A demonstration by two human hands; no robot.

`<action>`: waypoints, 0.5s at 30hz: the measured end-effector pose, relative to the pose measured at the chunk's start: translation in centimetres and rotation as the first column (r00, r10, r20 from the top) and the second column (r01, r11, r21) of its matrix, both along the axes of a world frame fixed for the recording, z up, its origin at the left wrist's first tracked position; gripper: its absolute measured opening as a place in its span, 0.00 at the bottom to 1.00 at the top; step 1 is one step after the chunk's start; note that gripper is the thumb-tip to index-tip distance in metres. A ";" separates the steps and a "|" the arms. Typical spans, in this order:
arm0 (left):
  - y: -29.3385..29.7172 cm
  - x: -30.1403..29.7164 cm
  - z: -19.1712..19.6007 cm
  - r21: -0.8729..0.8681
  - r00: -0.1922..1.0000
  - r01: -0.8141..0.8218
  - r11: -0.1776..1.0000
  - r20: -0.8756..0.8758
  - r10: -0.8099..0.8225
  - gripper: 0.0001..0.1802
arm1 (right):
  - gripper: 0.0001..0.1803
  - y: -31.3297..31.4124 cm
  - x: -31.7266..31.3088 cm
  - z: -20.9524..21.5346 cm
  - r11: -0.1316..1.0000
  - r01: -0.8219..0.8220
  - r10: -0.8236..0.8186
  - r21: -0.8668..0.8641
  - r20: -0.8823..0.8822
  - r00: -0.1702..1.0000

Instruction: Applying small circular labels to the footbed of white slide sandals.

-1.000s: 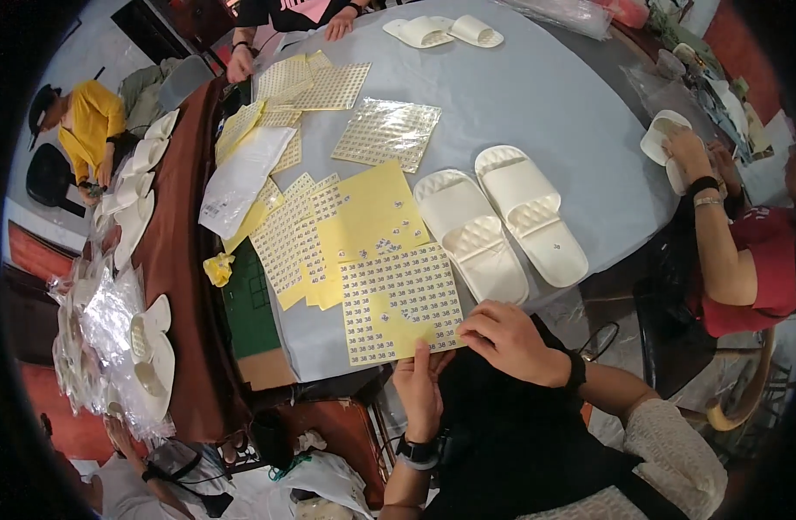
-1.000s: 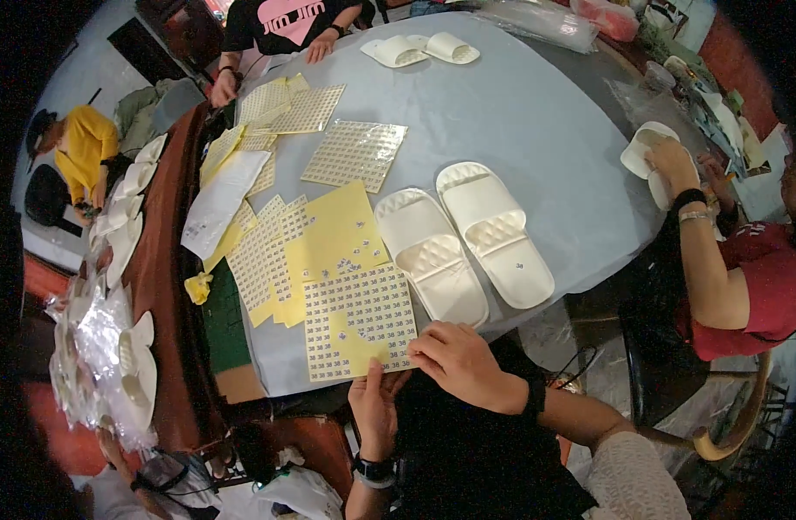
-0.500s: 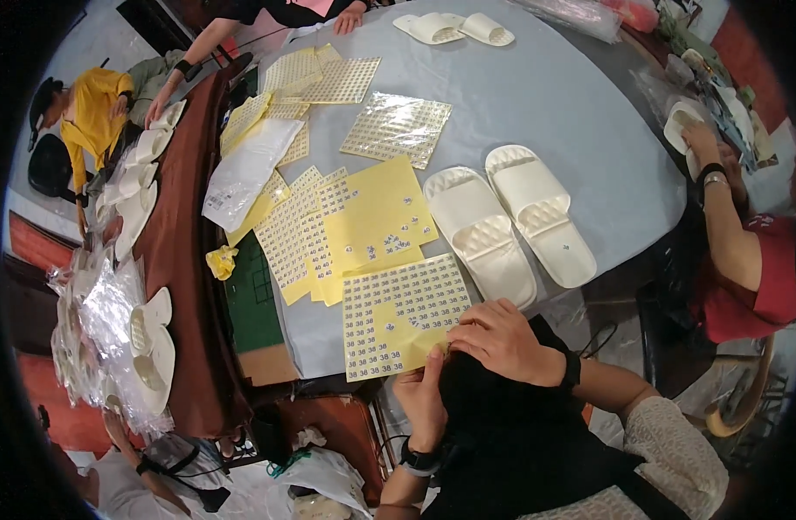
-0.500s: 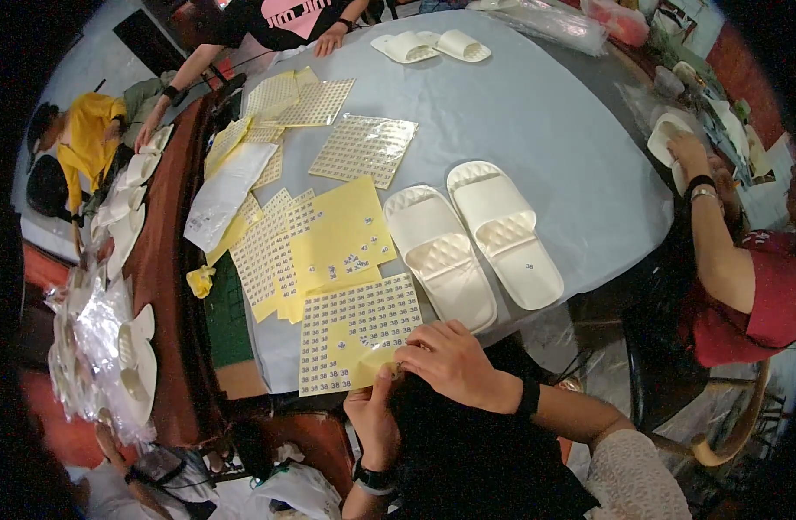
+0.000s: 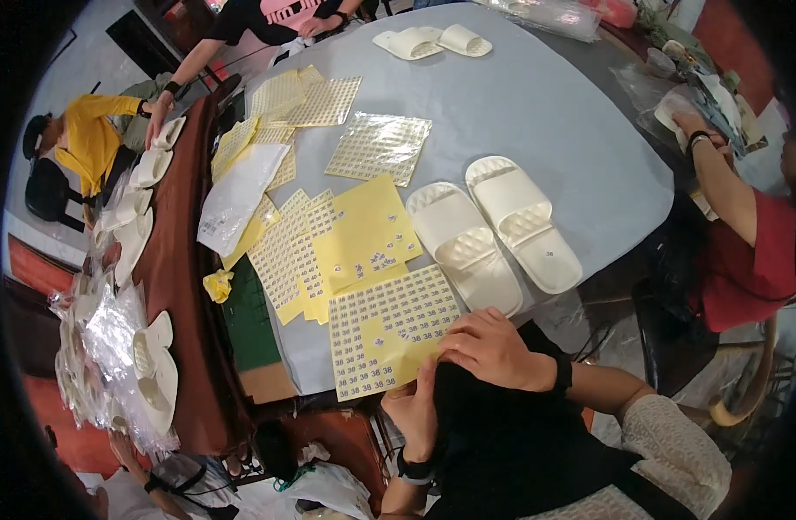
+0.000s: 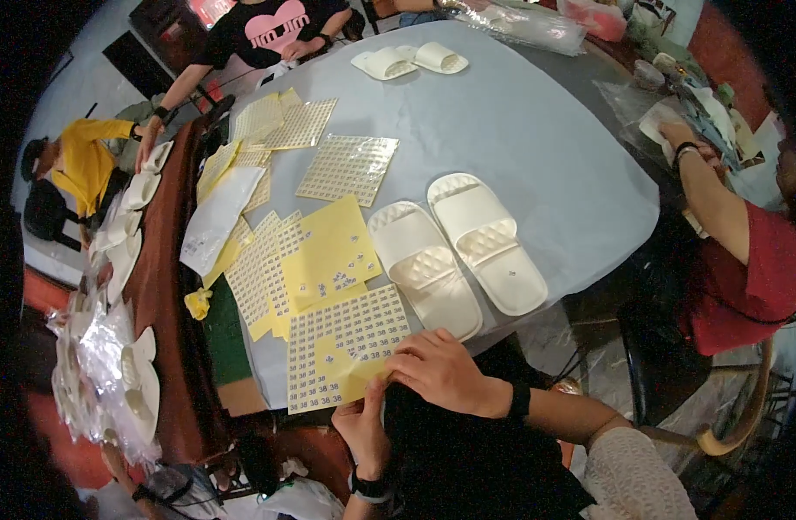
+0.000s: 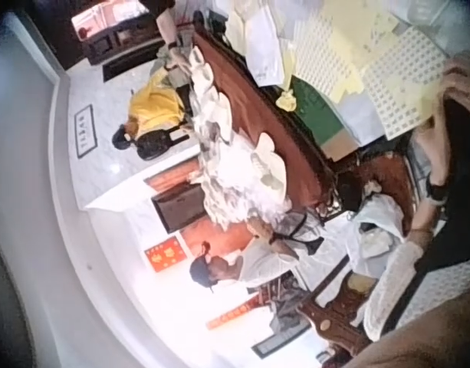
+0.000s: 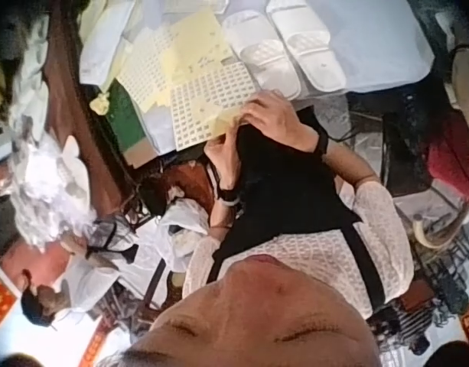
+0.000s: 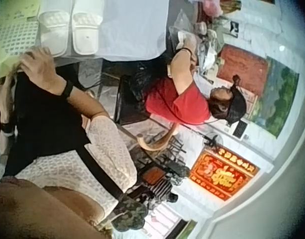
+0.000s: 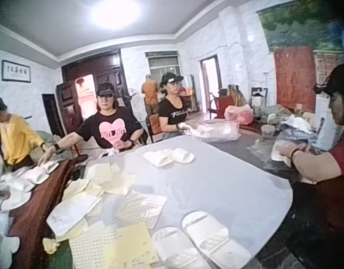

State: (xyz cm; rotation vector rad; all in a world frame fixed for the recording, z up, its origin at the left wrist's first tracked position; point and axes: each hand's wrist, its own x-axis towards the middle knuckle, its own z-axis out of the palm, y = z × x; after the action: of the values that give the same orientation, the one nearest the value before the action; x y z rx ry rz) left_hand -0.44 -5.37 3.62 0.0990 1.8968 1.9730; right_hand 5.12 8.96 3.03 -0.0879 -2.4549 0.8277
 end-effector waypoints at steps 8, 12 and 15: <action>-0.5 -0.8 0.7 0.014 0.968 -0.165 0.986 -0.191 0.165 0.08 | 0.09 0.2 1.3 2.1 0.985 -0.070 0.059 -0.160 -0.075 0.995; -1.3 -2.7 0.6 0.126 0.938 -0.150 0.981 -0.294 0.182 0.13 | 0.06 4.6 2.4 3.6 0.968 0.024 -0.011 -0.249 0.054 0.998; -1.2 -4.4 -0.6 0.227 0.925 -0.113 0.967 -0.333 0.186 0.13 | 0.07 9.0 2.0 3.6 0.974 0.096 -0.048 -0.205 0.229 0.972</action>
State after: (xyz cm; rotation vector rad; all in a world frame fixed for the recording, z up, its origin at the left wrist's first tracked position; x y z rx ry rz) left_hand -4.86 -6.54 3.03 0.4015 1.9535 2.3845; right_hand 7.12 17.98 6.61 -0.3664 -2.5405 1.1017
